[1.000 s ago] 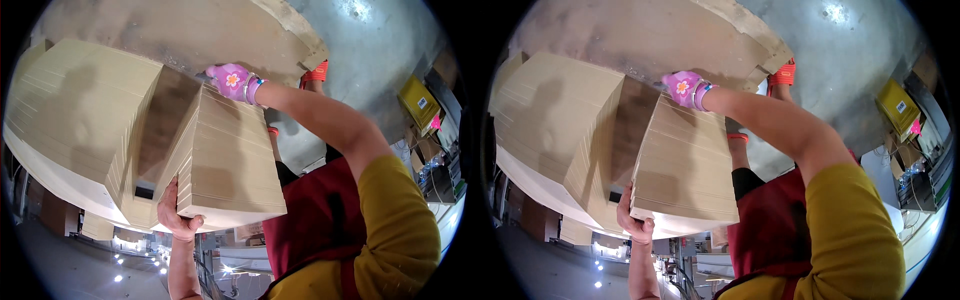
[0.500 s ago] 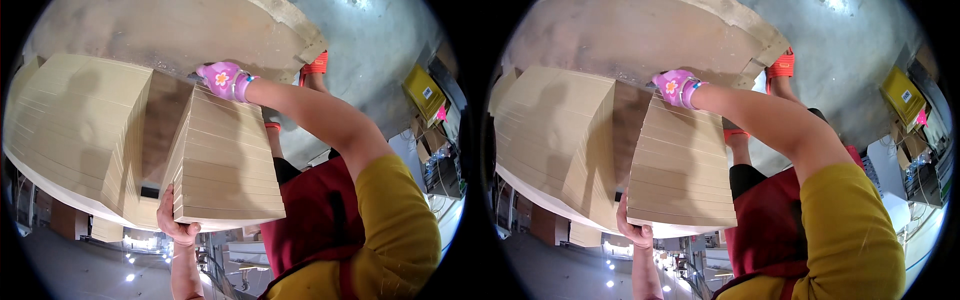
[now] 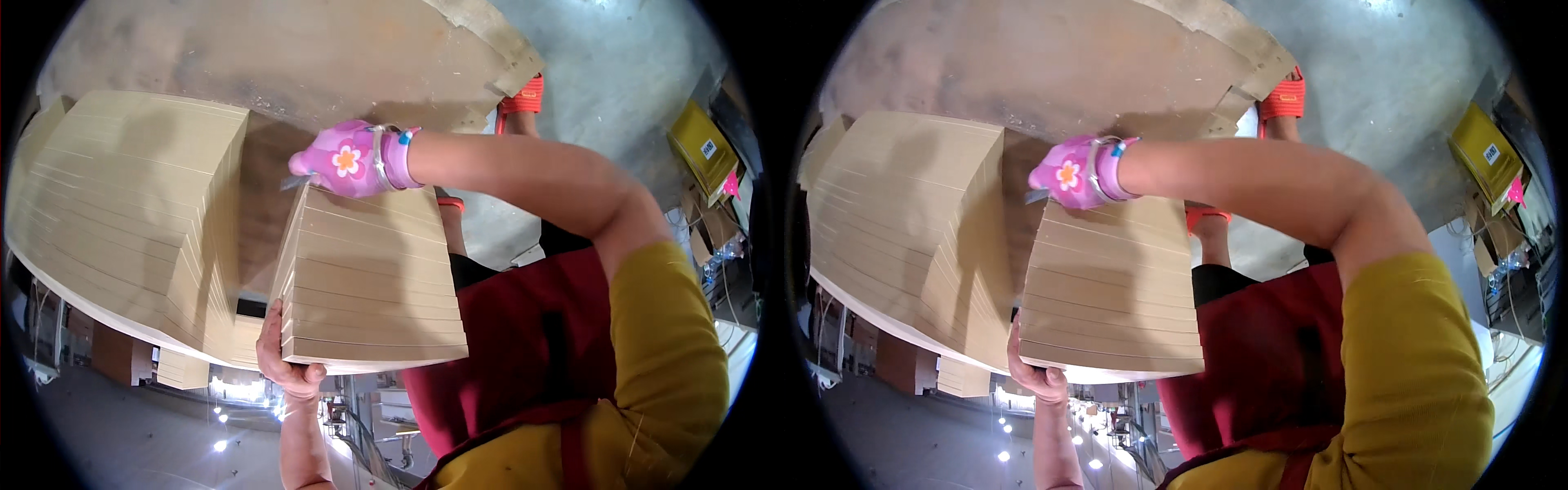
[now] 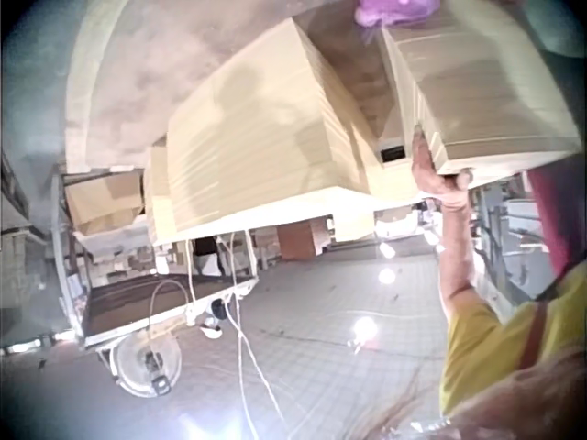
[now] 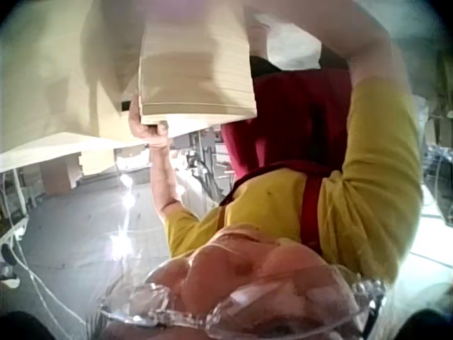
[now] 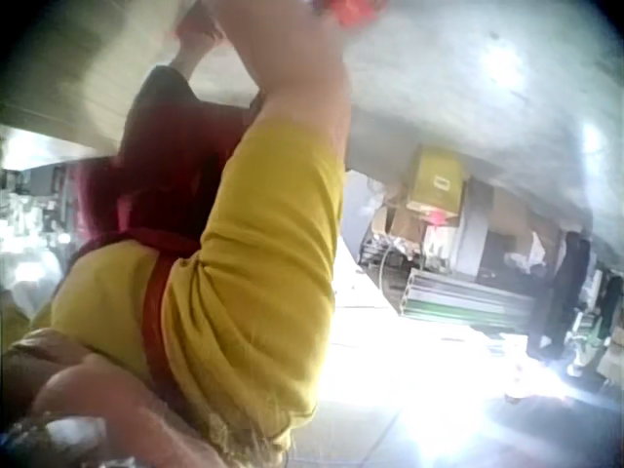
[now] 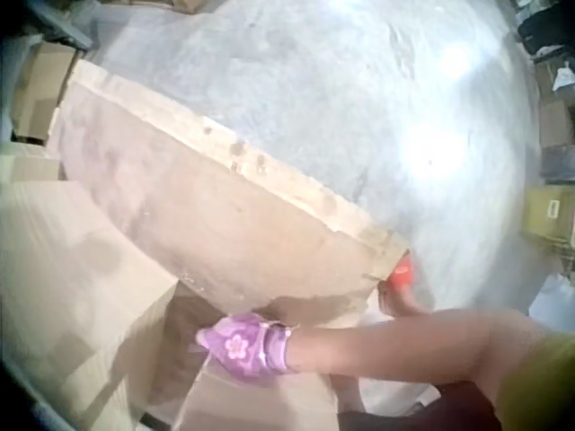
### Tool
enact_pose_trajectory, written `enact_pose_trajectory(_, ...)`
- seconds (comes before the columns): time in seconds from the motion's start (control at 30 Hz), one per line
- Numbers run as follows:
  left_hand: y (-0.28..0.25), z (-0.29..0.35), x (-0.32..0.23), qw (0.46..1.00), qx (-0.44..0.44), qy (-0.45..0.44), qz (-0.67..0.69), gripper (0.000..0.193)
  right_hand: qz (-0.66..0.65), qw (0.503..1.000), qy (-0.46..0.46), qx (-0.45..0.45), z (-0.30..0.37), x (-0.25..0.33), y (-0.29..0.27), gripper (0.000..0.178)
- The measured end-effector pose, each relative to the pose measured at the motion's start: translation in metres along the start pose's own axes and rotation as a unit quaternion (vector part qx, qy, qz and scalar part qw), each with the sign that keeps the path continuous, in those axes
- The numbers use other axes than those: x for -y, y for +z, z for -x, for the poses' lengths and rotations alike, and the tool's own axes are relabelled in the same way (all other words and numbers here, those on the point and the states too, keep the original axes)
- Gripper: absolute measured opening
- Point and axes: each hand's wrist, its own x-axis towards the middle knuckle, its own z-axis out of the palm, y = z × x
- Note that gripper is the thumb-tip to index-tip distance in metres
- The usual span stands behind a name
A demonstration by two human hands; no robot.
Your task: The person uses a utility knife to scrape the edges and surfaces of light-colored wooden panels. They repeatedly lift, rotate, and reposition the panels to access different sides while working in a workshop environment.
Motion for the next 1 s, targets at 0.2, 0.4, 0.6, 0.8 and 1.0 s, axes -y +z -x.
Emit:
enact_pose_trajectory(0.2, -0.001, -0.007, 0.004, 1.000, 0.014, 0.022, 0.000, 0.082, 0.088, 0.990, 0.109, -0.026, 0.001, 0.002, 0.005, 0.012)
enact_pose_trajectory(0.4, -0.004, 0.004, 0.006, 1.000, 0.007, 0.017, 0.002, 0.079, -0.084, 0.989, 0.004, -0.118, 0.028, 0.030, 0.002, 0.014)
enact_pose_trajectory(0.6, 0.000, 0.004, 0.008, 1.000, -0.007, 0.003, 0.020, 0.082, 0.057, 0.997, 0.027, 0.038, 0.046, 0.092, -0.012, 0.023)
enact_pose_trajectory(0.8, -0.002, -0.007, 0.002, 1.000, 0.023, -0.001, 0.017, 0.082, -0.016, 0.991, 0.064, -0.118, 0.040, 0.044, 0.013, 0.018)
enact_pose_trajectory(1.0, -0.001, 0.000, 0.004, 1.000, -0.010, -0.018, 0.012, 0.085, -0.127, 0.989, -0.006, -0.071, 0.065, 0.093, 0.004, 0.016)
